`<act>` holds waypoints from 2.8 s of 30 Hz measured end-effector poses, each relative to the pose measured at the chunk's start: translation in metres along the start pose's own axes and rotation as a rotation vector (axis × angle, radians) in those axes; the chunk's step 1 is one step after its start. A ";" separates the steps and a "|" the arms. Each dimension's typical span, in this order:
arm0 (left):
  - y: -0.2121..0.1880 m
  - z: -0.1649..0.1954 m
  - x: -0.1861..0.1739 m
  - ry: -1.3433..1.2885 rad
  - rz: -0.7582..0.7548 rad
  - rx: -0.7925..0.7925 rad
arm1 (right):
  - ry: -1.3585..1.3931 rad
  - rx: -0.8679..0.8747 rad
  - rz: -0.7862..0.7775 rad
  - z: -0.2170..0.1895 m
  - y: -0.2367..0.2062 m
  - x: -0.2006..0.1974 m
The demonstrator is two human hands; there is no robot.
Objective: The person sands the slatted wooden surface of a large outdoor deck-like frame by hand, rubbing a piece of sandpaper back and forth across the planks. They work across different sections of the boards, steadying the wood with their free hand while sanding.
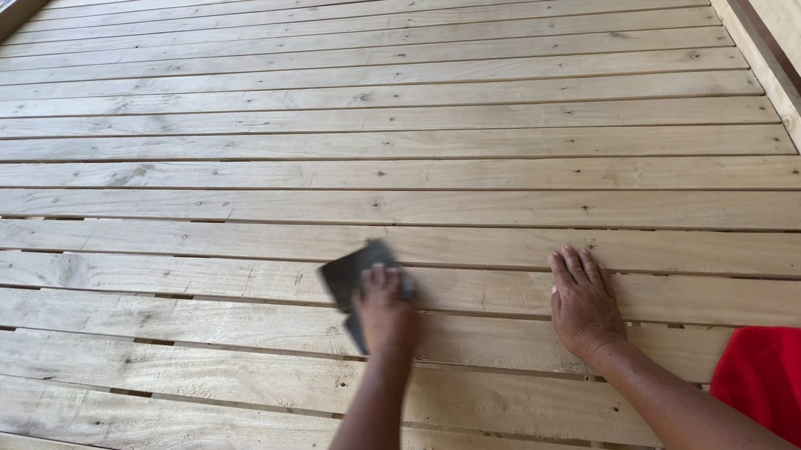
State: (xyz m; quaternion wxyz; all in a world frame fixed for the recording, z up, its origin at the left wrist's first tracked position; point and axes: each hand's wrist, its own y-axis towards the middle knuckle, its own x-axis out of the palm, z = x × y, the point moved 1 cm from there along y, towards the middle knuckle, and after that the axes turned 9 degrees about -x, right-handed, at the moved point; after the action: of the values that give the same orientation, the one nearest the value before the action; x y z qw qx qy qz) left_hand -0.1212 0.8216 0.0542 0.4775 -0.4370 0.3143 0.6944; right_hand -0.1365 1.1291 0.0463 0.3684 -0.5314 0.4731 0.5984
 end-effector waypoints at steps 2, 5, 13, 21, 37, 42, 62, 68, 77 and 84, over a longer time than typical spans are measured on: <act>-0.032 0.051 0.029 -0.024 -0.138 0.188 | -0.004 -0.014 0.011 -0.006 0.005 -0.001; -0.063 0.074 0.040 -0.128 -0.186 0.396 | 0.038 0.004 0.016 -0.012 0.009 -0.003; 0.032 -0.056 -0.025 -0.020 0.023 -0.059 | 0.008 0.004 0.035 -0.014 0.009 -0.007; -0.061 0.074 0.046 -0.216 -0.157 0.358 | -0.015 0.020 0.026 -0.018 0.010 -0.008; -0.038 0.093 0.055 -0.196 -0.181 0.366 | -0.016 0.003 0.025 -0.019 0.017 -0.009; 0.005 0.031 0.033 -0.136 -0.053 0.355 | 0.024 -0.007 0.062 -0.020 0.016 -0.012; 0.051 -0.072 -0.043 -0.120 -0.024 -0.072 | -0.023 -0.034 0.111 -0.030 0.022 -0.006; 0.006 -0.001 -0.018 -0.144 -0.150 0.069 | -0.024 -0.002 0.085 -0.038 0.032 -0.006; 0.028 -0.070 -0.045 -0.066 -0.043 0.017 | 0.028 -0.001 0.121 -0.037 0.033 0.000; 0.048 -0.073 -0.043 0.027 -0.001 0.026 | 0.017 -0.004 0.125 -0.039 0.033 -0.001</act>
State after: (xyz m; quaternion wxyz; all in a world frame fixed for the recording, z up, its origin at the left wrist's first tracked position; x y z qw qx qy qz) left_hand -0.1366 0.7255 0.0635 0.4790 -0.4403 0.3296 0.6842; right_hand -0.1562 1.0824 0.0535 0.3254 -0.5068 0.5073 0.6164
